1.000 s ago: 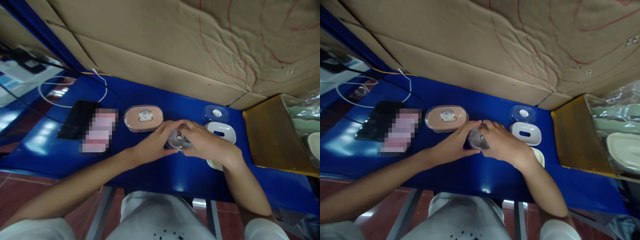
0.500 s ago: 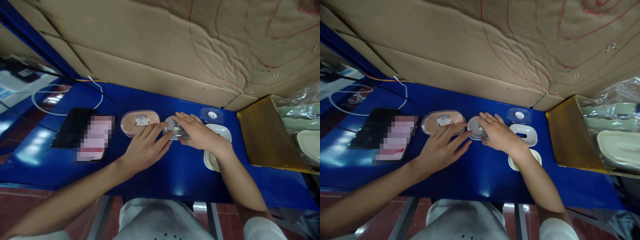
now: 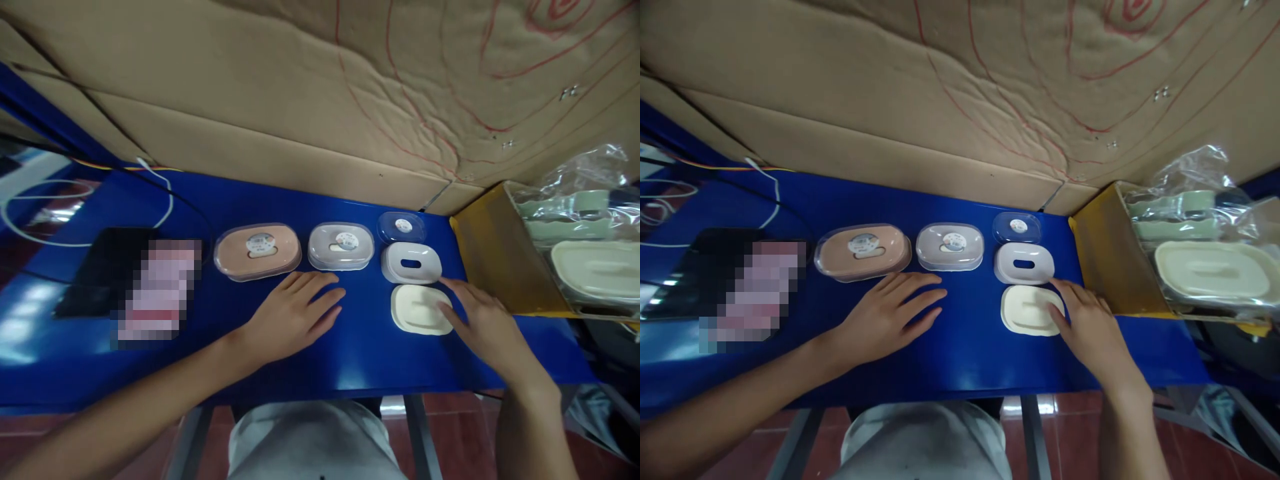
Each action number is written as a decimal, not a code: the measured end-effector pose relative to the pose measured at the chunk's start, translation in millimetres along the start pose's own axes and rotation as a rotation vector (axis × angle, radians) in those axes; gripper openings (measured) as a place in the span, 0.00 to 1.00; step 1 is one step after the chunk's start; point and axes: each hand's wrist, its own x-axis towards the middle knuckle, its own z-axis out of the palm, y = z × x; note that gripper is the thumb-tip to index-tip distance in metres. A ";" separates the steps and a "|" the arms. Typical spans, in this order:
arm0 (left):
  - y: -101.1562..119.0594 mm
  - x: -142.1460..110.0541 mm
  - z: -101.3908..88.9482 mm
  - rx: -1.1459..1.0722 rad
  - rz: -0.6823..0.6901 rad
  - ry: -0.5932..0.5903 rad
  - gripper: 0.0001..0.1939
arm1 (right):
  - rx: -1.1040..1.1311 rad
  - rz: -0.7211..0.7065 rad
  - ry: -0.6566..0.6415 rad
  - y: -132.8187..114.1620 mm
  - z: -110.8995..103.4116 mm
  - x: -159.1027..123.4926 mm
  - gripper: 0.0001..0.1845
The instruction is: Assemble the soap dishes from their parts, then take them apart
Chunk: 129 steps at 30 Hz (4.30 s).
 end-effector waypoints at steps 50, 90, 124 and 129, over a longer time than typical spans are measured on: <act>0.9 -6.6 12.2 -0.027 -0.033 -0.292 0.39 | 0.256 -0.557 -0.208 -65.5 22.9 49.1 0.46; -0.1 -5.9 4.8 0.022 -0.089 -0.301 0.32 | 0.150 -0.202 0.130 2.3 43.1 97.2 0.38; -9.4 -3.0 6.5 -0.378 -0.288 -0.350 0.49 | 0.600 -0.457 -0.288 -16.3 -6.4 66.3 0.36; -9.2 -3.7 9.4 -0.412 -0.283 -0.337 0.48 | 0.551 -0.484 -0.307 -50.8 12.2 59.4 0.38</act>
